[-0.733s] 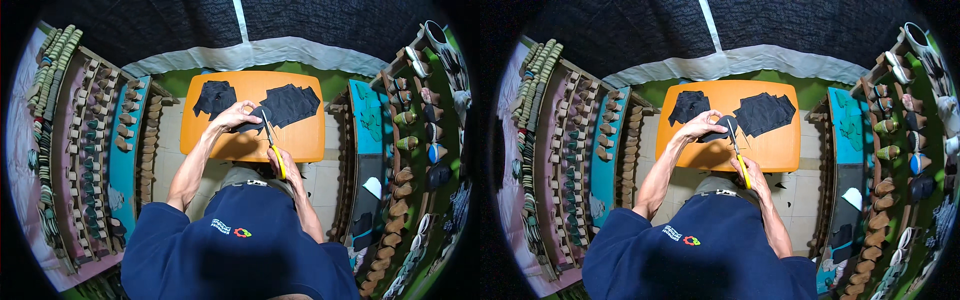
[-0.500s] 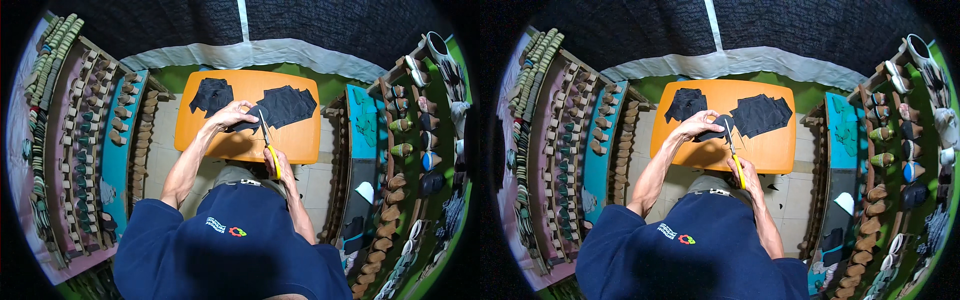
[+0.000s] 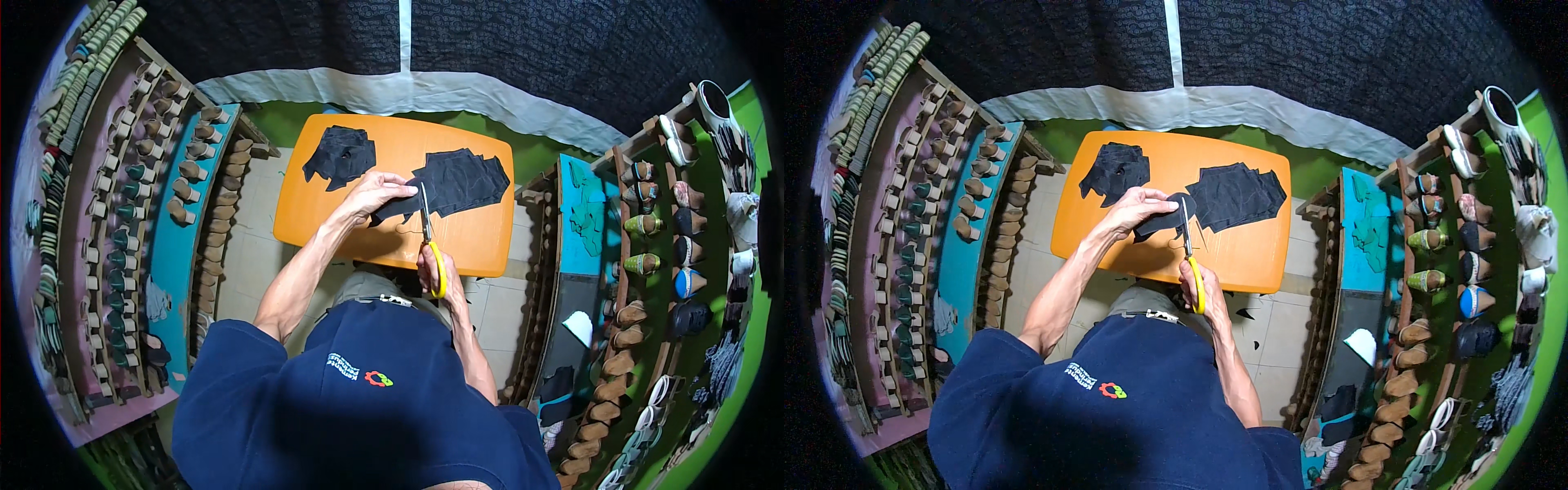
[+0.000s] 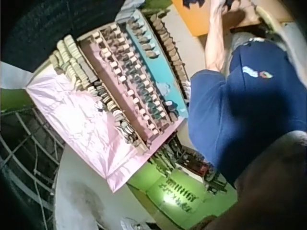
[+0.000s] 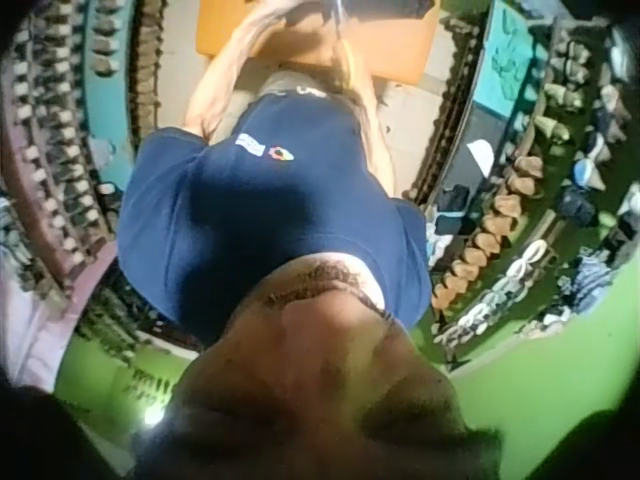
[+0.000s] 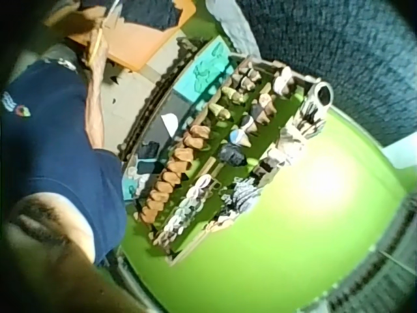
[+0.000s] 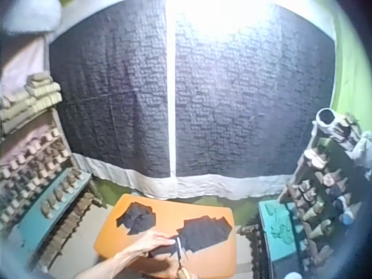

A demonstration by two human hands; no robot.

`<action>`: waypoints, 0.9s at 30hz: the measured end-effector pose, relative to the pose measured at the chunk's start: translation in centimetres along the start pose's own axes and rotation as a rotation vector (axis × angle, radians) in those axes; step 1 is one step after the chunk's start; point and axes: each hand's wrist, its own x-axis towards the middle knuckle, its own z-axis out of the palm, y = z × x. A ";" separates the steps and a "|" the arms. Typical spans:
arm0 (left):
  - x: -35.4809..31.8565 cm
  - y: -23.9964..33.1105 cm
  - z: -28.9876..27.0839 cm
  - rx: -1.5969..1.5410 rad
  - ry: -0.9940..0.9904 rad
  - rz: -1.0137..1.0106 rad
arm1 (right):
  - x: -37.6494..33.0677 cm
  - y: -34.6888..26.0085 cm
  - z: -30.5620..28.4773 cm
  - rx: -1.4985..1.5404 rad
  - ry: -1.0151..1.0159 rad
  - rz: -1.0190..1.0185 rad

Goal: The person uses yellow-handled scissors to cut a black flexible material on an orange table. They repeatedly trim the material into smaller pieces, occasionally adjusting the position of the material and the cut pieces on the table.

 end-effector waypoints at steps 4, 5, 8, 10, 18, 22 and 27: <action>-0.3 -0.2 0.4 0.012 -0.021 0.015 | 0.5 -0.1 0.5 0.004 0.033 -0.053; -0.4 -0.2 0.6 0.022 -0.020 0.020 | 0.8 0.1 0.4 0.006 0.037 -0.054; -0.4 -0.3 1.0 -0.027 -0.020 0.017 | 0.8 0.0 0.2 0.023 0.061 -0.031; -0.4 -0.1 1.1 -0.026 -0.013 -0.009 | 0.9 0.0 0.3 0.031 0.078 -0.011; -0.2 -0.7 2.0 -0.081 0.046 -0.019 | 1.0 -0.1 0.7 -0.044 0.102 -0.055; 0.3 -1.2 1.9 -0.111 0.035 -0.025 | 0.6 -0.9 0.9 0.015 0.146 -0.029; 0.7 -1.6 1.4 -0.131 0.033 -0.062 | 0.3 -1.7 0.9 0.005 0.170 -0.026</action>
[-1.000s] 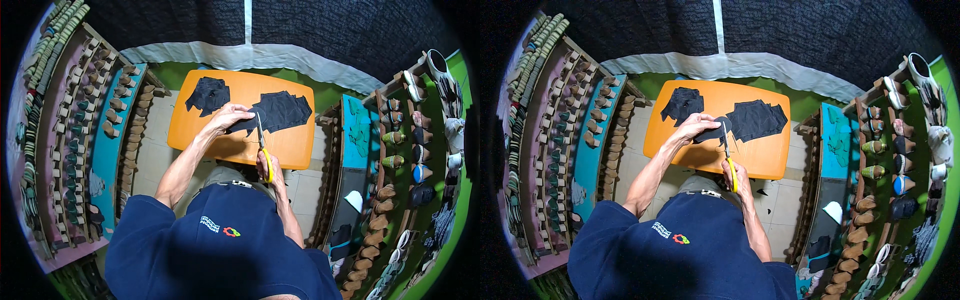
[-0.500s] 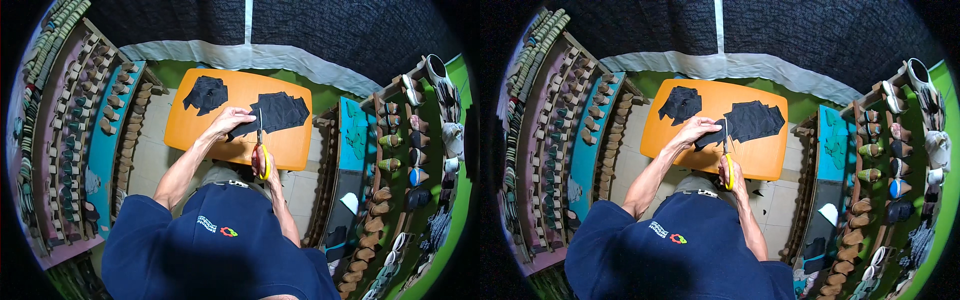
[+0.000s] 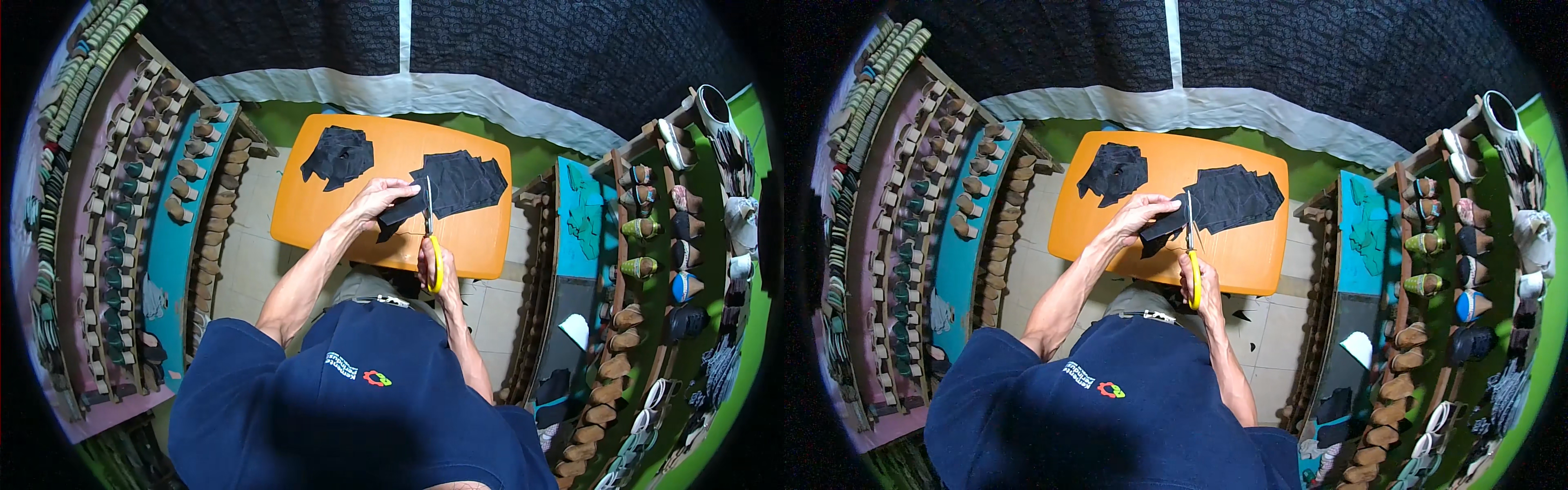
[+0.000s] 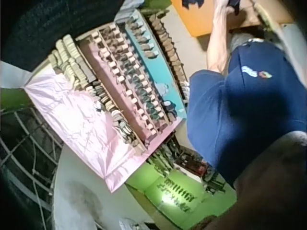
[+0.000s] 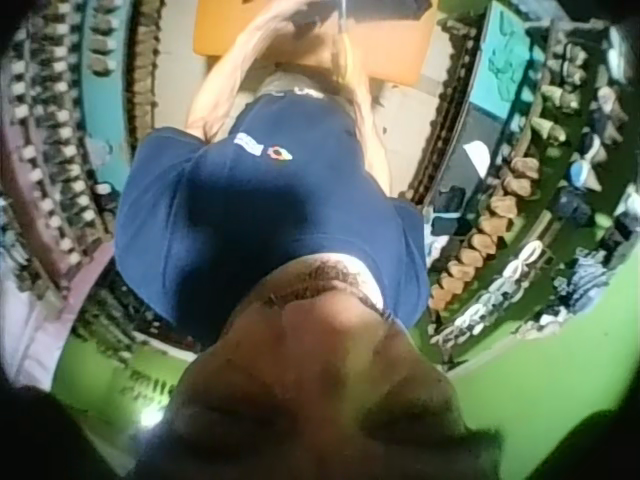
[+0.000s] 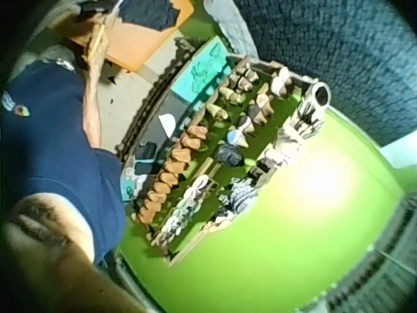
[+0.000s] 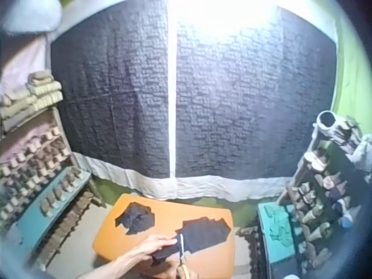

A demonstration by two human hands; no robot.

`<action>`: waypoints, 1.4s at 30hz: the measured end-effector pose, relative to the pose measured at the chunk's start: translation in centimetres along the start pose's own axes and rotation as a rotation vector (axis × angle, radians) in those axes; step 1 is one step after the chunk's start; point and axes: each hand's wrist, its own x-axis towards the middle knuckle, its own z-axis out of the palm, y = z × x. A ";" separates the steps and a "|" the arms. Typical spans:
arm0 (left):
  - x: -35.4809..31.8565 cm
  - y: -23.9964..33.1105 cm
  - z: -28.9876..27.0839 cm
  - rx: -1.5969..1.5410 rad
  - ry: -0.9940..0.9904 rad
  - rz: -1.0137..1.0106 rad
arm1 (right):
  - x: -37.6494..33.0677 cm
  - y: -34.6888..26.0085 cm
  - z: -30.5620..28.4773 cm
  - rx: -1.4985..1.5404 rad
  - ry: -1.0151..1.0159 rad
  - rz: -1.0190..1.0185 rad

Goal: The person uses yellow-handled scissors to cut a black flexible material on an orange table. They repeatedly trim the material into smaller pieces, occasionally adjusting the position of the material and the cut pieces on the table.

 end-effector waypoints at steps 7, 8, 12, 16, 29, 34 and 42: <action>-0.7 1.3 0.1 0.029 -0.004 -0.013 | 0.3 0.5 -0.5 -0.014 -0.045 0.034; -0.9 1.4 0.2 0.048 -0.001 -0.003 | 0.5 0.6 -0.5 -0.026 -0.044 0.018; -1.3 1.9 0.5 0.190 0.003 0.011 | 1.2 0.6 -0.5 -0.050 -0.039 0.007; -1.3 1.9 0.4 0.164 -0.011 0.013 | 1.0 0.0 -0.4 -0.038 -0.038 0.039; -0.8 2.8 -0.6 0.249 -0.067 0.014 | 0.4 -1.4 -1.8 -0.139 -0.065 0.033; -0.7 2.6 -0.7 0.342 0.038 0.057 | 0.5 -1.1 -2.5 -0.212 0.007 0.058; 1.0 -0.4 -4.1 0.007 0.402 0.167 | 0.8 0.4 -2.7 -0.190 0.132 0.039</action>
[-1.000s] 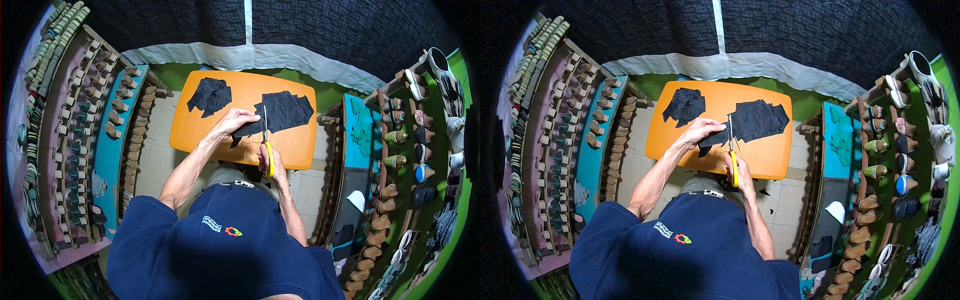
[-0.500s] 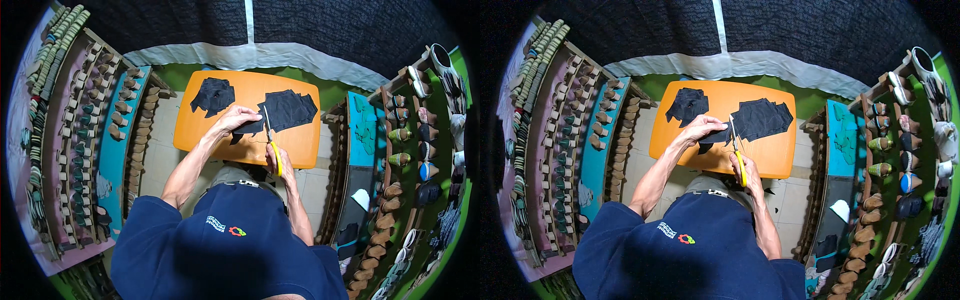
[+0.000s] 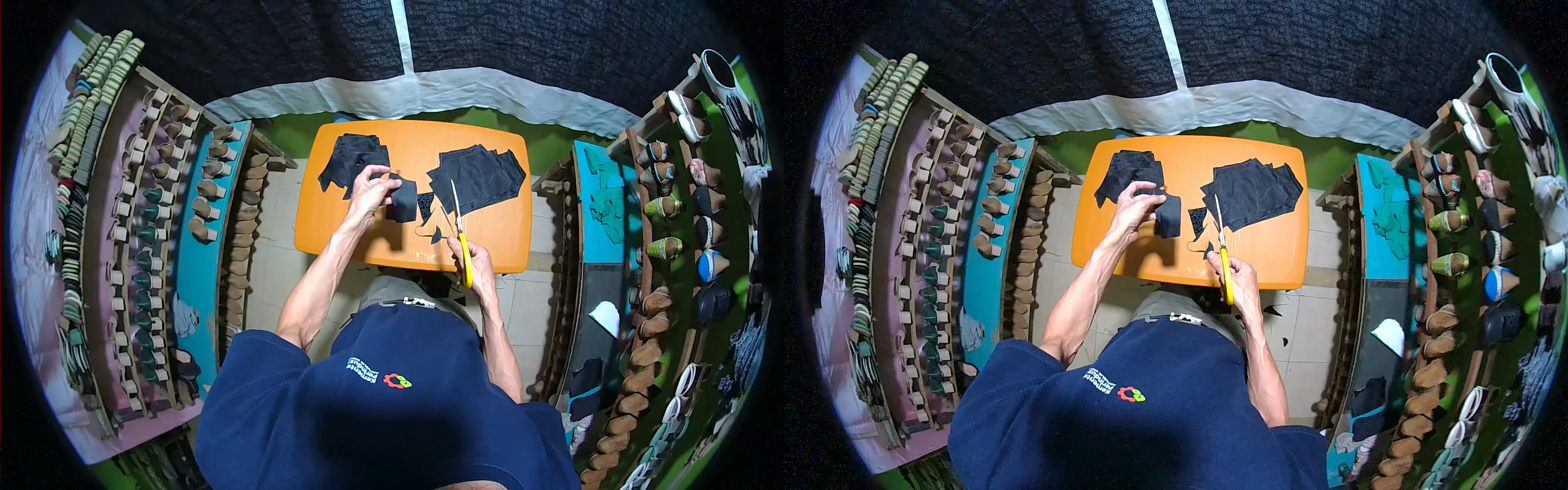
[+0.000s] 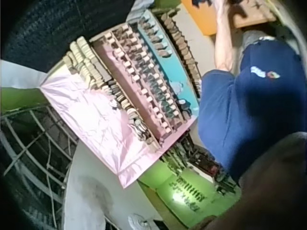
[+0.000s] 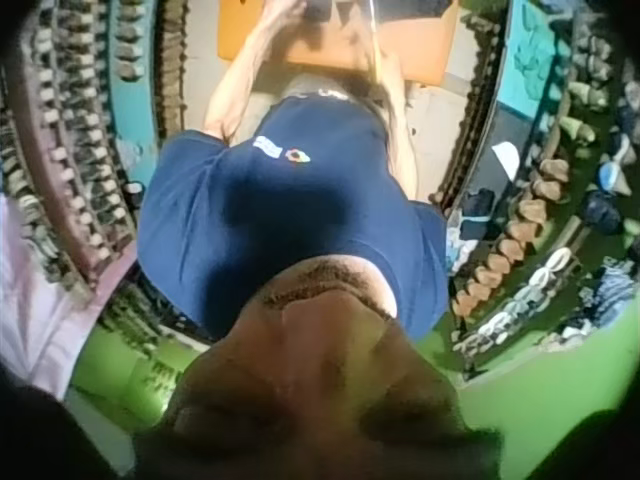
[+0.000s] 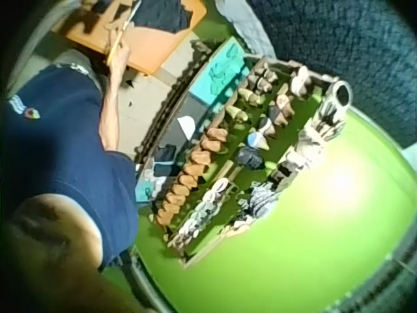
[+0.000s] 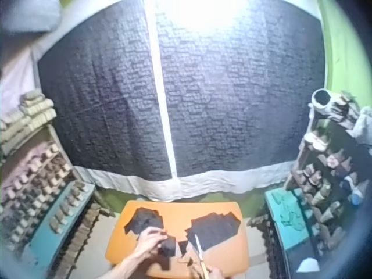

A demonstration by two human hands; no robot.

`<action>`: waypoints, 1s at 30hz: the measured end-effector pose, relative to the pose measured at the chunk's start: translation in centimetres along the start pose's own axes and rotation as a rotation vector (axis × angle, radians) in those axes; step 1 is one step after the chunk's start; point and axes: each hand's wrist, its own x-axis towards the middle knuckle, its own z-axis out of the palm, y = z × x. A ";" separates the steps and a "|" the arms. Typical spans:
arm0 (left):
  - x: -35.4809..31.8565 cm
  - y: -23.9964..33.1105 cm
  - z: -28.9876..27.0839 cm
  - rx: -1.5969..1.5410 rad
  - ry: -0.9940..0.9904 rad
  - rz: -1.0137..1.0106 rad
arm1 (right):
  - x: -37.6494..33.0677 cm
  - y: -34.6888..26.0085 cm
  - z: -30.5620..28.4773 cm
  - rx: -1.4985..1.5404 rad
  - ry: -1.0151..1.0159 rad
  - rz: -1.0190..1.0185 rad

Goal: The person uses yellow-handled scissors to cut a black flexible material on an orange table. They repeatedly trim the material into smaller pieces, occasionally adjusting the position of the material and the cut pieces on the table.

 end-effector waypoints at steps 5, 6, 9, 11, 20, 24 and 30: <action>0.9 -1.3 -2.3 -0.107 0.069 -0.106 | -0.1 0.3 0.1 -0.001 0.011 0.009; 1.3 -2.2 -3.1 -0.093 0.085 -0.108 | -0.4 0.0 0.2 0.005 0.005 0.011; 1.0 -4.1 -4.3 -0.435 0.175 -0.140 | -0.6 0.0 0.1 0.025 0.009 0.041; 0.7 -5.3 -4.8 -0.593 0.254 -0.174 | -0.5 0.1 0.3 0.022 0.001 0.052; -2.2 -8.4 -3.2 -0.964 -0.141 -0.478 | -0.7 -0.2 1.0 -0.001 -0.073 0.043; -3.2 -5.4 -0.3 -0.662 -0.175 -0.326 | -0.5 0.4 1.2 -0.031 -0.123 0.014; -3.0 0.2 2.0 -0.223 -0.314 -0.010 | -2.4 0.1 1.8 -0.097 -0.138 -0.099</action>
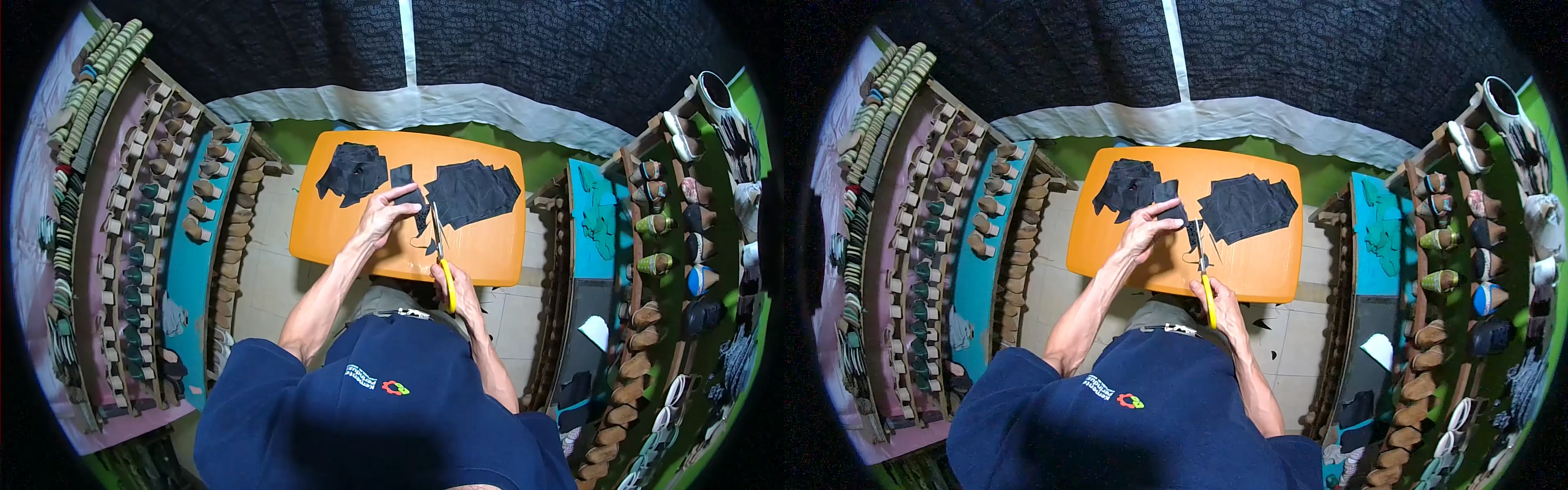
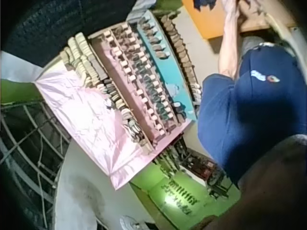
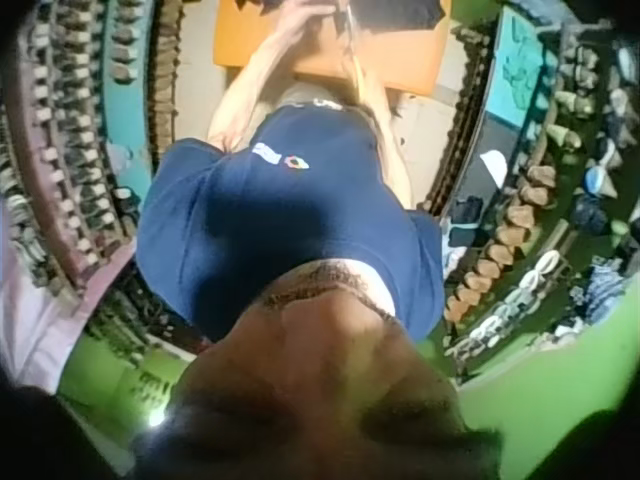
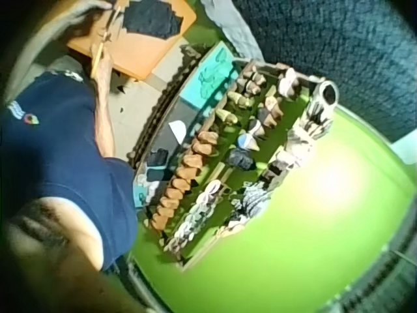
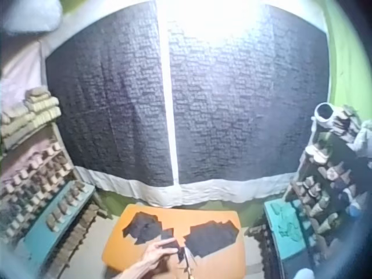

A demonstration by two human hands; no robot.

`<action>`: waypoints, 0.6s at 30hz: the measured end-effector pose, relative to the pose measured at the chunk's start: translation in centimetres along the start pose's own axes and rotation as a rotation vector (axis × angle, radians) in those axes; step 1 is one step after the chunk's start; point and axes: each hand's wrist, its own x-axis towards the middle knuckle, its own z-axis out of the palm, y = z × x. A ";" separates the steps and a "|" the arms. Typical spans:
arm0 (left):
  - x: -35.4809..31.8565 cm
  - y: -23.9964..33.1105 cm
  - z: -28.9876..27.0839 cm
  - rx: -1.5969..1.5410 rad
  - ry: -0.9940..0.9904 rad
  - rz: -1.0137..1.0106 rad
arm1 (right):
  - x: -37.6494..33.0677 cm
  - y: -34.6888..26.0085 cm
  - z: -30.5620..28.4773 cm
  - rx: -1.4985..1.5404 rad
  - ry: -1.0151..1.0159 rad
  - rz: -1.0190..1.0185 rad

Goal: The person uses yellow-handled scissors to cut a black flexible material on an orange table. They repeatedly trim the material into smaller pieces, occasionally adjusting the position of the material and the cut pieces on the table.

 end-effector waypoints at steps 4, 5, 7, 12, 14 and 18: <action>0.8 1.5 0.9 0.178 -0.104 0.127 | -0.3 0.1 0.3 0.013 0.003 -0.021; 0.7 1.8 1.1 0.170 -0.123 0.115 | -0.2 0.1 0.2 -0.022 0.003 -0.023; 0.6 2.3 1.5 0.156 -0.161 0.090 | -0.2 -0.3 0.2 -0.031 0.025 -0.028; 0.3 2.3 1.7 0.145 -0.182 0.053 | 0.5 0.1 0.2 -0.063 0.063 -0.033; 0.3 2.2 1.7 0.149 -0.181 0.054 | 0.7 0.3 0.3 -0.057 0.073 -0.052; 0.3 2.3 1.7 0.164 -0.186 0.068 | 0.8 0.1 0.4 -0.063 0.078 -0.046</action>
